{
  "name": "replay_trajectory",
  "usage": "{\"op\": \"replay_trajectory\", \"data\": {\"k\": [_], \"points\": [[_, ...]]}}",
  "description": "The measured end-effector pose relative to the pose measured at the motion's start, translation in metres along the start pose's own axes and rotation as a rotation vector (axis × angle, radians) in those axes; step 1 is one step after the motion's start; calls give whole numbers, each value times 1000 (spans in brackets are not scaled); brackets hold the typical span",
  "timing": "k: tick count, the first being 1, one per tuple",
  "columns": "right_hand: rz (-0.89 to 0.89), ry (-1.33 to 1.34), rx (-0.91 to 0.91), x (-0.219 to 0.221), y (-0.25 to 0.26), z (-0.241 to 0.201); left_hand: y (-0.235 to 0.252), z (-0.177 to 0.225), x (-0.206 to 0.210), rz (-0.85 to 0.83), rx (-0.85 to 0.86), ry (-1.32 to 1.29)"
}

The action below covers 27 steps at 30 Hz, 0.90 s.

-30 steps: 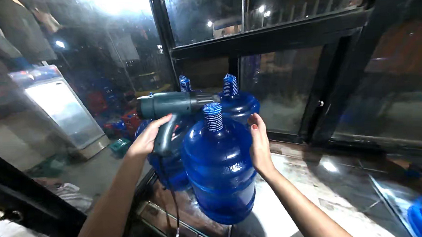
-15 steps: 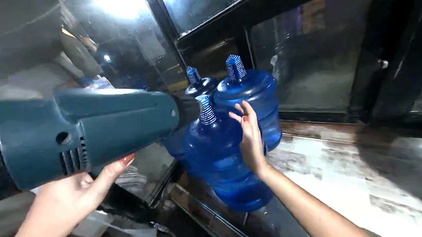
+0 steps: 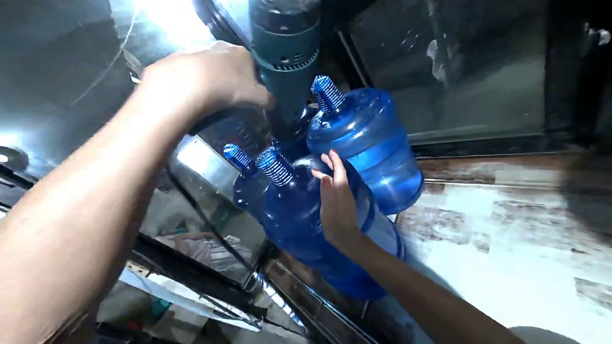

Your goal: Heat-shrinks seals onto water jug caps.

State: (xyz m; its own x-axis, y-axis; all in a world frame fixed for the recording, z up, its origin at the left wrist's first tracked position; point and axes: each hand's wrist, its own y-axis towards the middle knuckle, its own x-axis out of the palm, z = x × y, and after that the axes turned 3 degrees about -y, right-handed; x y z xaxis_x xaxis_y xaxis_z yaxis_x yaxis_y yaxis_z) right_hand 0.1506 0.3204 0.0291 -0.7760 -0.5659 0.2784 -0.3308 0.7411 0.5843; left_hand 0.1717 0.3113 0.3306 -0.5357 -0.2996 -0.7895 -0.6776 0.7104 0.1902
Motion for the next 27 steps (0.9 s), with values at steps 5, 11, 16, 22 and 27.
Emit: {"op": "replay_trajectory", "data": {"k": [5, 11, 16, 22, 27], "points": [[67, 41, -72, 2, -1, 5, 39, 49, 5, -163, -81, 96], [106, 28, -97, 2, -1, 7, 20, 46, 4, -228, 9, 113], [100, 88, -84, 1, -2, 7, -24, 14, -2, -148, 84, 36], [114, 48, -97, 0, -1, 5, -73, -56, 30, 86, 203, -94], [102, -4, -96, -2, -1, 2, -112, -113, 92, 340, 259, -277]]}}
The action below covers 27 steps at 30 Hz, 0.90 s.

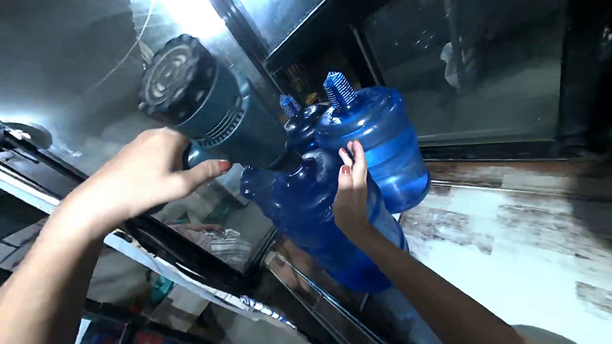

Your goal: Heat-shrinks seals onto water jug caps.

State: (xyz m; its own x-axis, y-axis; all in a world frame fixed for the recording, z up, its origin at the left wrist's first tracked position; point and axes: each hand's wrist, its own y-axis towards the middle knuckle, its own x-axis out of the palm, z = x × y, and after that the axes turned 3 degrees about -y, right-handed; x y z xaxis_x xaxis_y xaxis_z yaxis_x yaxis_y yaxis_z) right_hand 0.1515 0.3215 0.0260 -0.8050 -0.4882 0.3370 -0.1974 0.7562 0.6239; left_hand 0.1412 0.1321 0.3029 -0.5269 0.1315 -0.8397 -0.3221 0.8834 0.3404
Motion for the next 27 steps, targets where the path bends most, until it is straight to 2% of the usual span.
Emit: {"op": "replay_trajectory", "data": {"k": [3, 8, 10, 12, 16, 19, 23, 27], "points": [[8, -36, 26, 1, 0, -3, -36, -28, 28, 131, 31, -115], [-10, -28, 153, 1, 2, -16, -77, -60, 82, 255, -78, -324], [-20, -62, 107, 1, 2, -11, -87, -79, 106, 274, -111, -410], [-10, -100, 46, 1, 2, -5, -94, -95, 124, 249, -200, -494], [-7, -139, 52, 1, 3, -4, -93, -115, 137, 205, -453, -684], [-4, -172, 53, 2, 4, -4, -90, -135, 148, 245, -543, -906], [27, -166, 37, 5, 5, -2, -86, -146, 154, 267, -367, -1236], [40, -194, 37, 6, 4, -2, -76, -165, 170, 267, -306, -1153]]}}
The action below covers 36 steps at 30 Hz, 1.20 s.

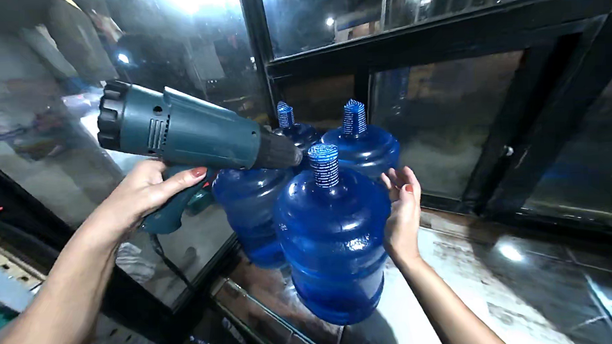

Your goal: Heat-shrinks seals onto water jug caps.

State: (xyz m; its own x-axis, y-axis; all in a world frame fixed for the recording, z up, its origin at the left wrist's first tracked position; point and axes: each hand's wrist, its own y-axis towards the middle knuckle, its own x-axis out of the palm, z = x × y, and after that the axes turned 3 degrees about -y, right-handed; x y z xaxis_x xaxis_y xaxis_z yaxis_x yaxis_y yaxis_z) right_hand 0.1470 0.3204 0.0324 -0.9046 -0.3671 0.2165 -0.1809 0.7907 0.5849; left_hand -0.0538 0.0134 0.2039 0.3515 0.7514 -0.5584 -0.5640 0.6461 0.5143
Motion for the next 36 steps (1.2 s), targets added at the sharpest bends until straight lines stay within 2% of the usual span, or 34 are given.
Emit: {"op": "replay_trajectory", "data": {"k": [6, 9, 12, 15, 19, 23, 25, 28, 33, 36], "points": [[-12, -62, 6, -1, 1, -1, 23, -40, -11, -113, 133, -83], [-40, -104, 47, -1, 4, -7, 43, -44, -6, -70, 228, -77], [-124, -139, 96, -3, 16, -14, 67, -42, 0, -34, 197, -120], [-197, -301, 61, -3, 57, -6, 95, -43, 11, 16, 217, -189], [-330, -549, 144, 13, 144, 29, 139, -46, 35, 59, 293, -346], [-296, -705, 242, 49, 218, 74, 170, -31, 58, 115, 178, -381], [-315, -758, 218, 62, 237, 93, 183, -24, 66, 113, 108, -356], [-355, -824, 173, 66, 241, 100, 200, -18, 79, 76, 89, -241], [-394, -960, 192, 63, 235, 87, 219, -7, 109, -43, 159, 88], [-410, -984, 198, 62, 234, 85, 226, 7, 129, -98, 235, 190]]}}
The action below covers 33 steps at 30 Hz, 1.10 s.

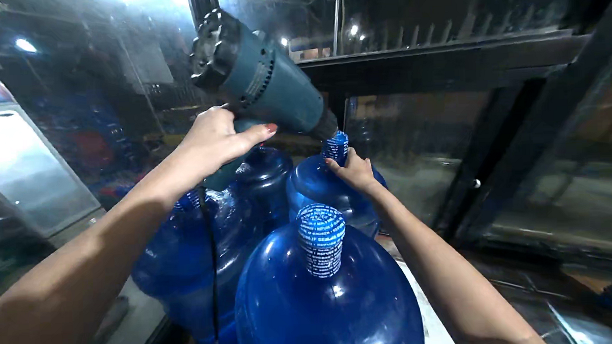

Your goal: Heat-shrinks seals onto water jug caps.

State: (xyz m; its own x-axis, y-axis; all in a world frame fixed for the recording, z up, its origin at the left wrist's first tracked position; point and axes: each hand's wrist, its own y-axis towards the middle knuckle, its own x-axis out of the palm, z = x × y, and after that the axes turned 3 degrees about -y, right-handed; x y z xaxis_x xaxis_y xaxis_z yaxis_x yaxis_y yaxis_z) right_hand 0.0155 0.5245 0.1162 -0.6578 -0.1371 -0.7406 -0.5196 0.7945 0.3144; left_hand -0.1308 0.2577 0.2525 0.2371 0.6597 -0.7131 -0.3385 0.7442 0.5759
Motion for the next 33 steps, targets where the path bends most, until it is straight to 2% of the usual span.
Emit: {"op": "replay_trajectory", "data": {"k": [5, 10, 13, 16, 19, 21, 24, 26, 33], "points": [[-36, -21, 4, 1, 1, 4, 20, 30, 8, -95, -45, 132], [-79, -46, 3, 0, 4, 7, 51, 38, 12, -121, -161, 206], [-85, -42, -16, 1, 4, 10, 65, 32, 16, -125, -243, 103], [-62, -58, -37, 1, -1, 10, 56, 27, 11, -141, -232, -70], [-22, -93, -52, 1, -12, 8, 37, 35, 3, -152, -222, -25], [10, -110, -63, 1, -21, 7, 25, 38, 4, -109, -146, 100], [34, -111, -67, 0, -29, 9, 11, 34, 11, -41, 111, 202], [71, -84, -91, 2, -32, 12, 9, 29, 19, -12, 206, 249], [353, 201, -206, 15, -39, 28, -6, 25, 39, 19, 265, 267]]}}
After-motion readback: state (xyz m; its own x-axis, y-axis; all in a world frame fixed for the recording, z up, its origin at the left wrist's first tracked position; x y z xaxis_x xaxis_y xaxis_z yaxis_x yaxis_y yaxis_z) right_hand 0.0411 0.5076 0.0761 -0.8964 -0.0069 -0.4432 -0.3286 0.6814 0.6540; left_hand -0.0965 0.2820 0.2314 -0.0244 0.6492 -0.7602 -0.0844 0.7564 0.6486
